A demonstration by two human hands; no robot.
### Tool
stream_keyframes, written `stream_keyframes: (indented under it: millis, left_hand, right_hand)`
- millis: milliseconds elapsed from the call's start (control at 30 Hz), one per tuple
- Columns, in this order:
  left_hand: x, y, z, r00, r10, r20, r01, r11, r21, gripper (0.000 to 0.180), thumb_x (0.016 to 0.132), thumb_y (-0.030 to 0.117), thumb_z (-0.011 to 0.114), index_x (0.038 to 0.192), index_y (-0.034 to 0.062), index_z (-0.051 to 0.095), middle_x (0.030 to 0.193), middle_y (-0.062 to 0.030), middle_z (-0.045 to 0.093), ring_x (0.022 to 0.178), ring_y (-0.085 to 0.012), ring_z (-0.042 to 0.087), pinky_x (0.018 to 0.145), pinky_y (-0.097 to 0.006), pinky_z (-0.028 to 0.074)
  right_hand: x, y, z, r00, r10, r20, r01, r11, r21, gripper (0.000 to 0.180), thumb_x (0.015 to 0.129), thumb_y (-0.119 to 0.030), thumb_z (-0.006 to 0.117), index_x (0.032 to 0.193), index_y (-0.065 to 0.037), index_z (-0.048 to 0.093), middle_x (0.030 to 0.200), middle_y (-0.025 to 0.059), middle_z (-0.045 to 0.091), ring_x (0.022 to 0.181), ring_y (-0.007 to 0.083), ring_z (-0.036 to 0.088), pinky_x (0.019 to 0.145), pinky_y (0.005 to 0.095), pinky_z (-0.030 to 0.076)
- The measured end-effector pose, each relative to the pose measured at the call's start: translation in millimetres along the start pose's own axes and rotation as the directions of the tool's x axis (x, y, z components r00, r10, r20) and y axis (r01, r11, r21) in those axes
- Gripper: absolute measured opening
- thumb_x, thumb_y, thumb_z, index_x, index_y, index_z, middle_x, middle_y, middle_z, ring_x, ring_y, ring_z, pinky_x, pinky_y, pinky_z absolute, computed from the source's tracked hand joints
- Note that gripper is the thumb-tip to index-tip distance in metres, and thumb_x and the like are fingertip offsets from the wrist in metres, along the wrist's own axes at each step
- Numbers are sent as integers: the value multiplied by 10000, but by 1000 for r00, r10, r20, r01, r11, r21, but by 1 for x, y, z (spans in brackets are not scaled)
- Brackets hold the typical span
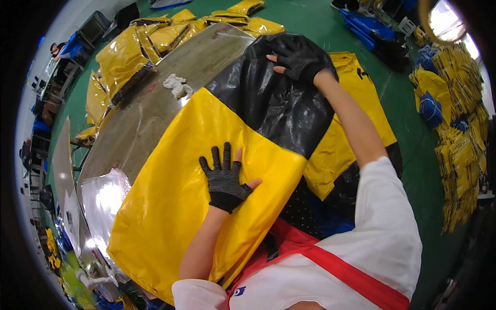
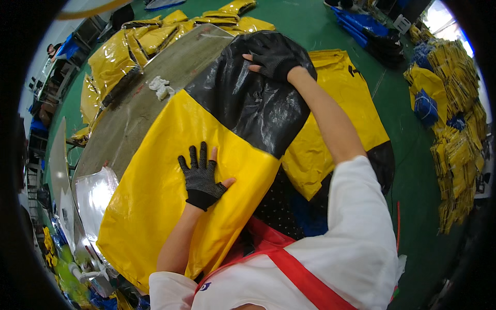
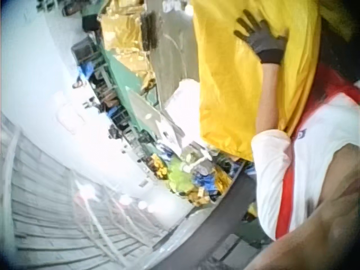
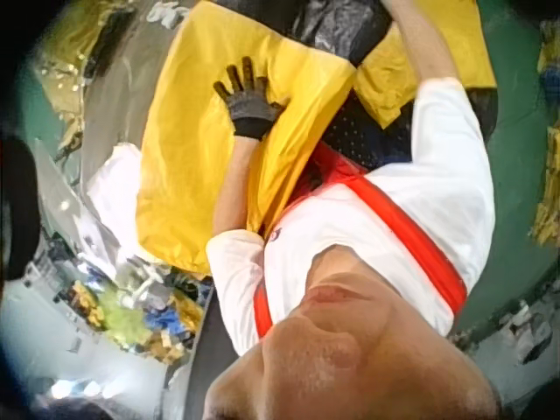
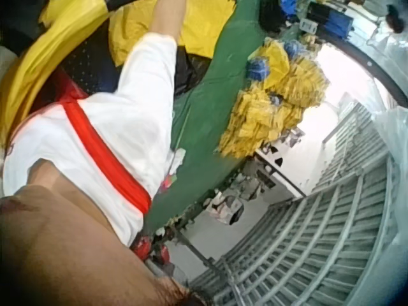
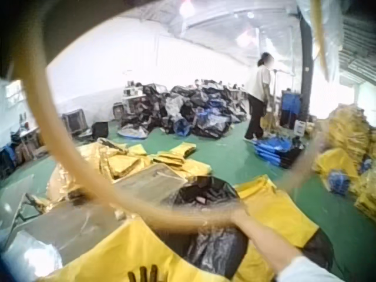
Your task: The person folds yellow and black delivery bags, places them into clear plastic bags, and sets the packaged items aside on a table. The process is repeated multiple times with consistent folding and bagging.
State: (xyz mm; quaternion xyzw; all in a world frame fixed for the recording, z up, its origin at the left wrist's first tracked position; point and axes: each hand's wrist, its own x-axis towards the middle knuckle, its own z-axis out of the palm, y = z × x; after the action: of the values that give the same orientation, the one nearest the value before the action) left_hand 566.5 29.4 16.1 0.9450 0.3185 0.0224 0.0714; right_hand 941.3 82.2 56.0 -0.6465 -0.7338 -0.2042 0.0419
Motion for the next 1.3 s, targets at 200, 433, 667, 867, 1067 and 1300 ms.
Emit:
stream_keyframes:
  millis: [200,433,667,867,1067,1300]
  left_hand:
    - [-11,-6,3,999,-41,5,41,998,42,886,748,575,586,1421,73,305,1488,-183,238,1370,-412,183,1075,-616,29]
    - [-3,-6,10,999,40,-35,-38,998,52,829,782,559,556,1407,65,330,1480,-189,254,1359,-421,199,1101,-563,58]
    - [27,-28,-64,948,277,-157,-288,956,-49,662,793,387,633,1363,126,420,1370,-171,430,1252,-410,367,1074,-485,231]
    - [58,40,11,877,292,381,-202,944,-260,544,876,378,512,1378,192,414,1439,-148,348,1351,-329,275,1132,-461,103]
    - [-48,-95,17,779,595,197,-561,802,-205,519,885,361,501,1361,167,430,1418,-162,382,1335,-339,314,1114,-497,145]
    - [-309,-244,-95,904,-43,425,135,973,-189,509,829,347,577,1244,59,518,1349,-178,460,1260,-336,416,1082,-443,261]
  right_hand:
    - [-14,-9,-4,975,40,219,-105,950,295,617,885,-484,509,1393,-155,387,1413,156,390,1302,321,370,1056,394,315]
    - [-179,-92,-35,954,-106,-281,185,945,270,680,710,-203,734,1332,-255,465,1291,79,535,1206,276,498,1008,580,281]
    - [-181,-131,-106,991,-53,-123,80,970,231,267,878,-270,567,1050,-100,680,1145,143,618,1160,317,514,980,478,407]
    - [-74,-126,-185,962,-245,121,200,932,302,279,839,-315,613,961,-79,696,989,135,673,994,373,607,829,419,495]
    - [37,-87,-18,552,-230,802,-141,922,361,606,783,-578,569,1082,-56,642,1086,148,647,1019,355,588,843,408,462]
    - [19,-75,8,645,-287,708,-321,739,592,523,846,-478,561,1176,-73,601,1120,158,636,1048,322,585,937,352,423]
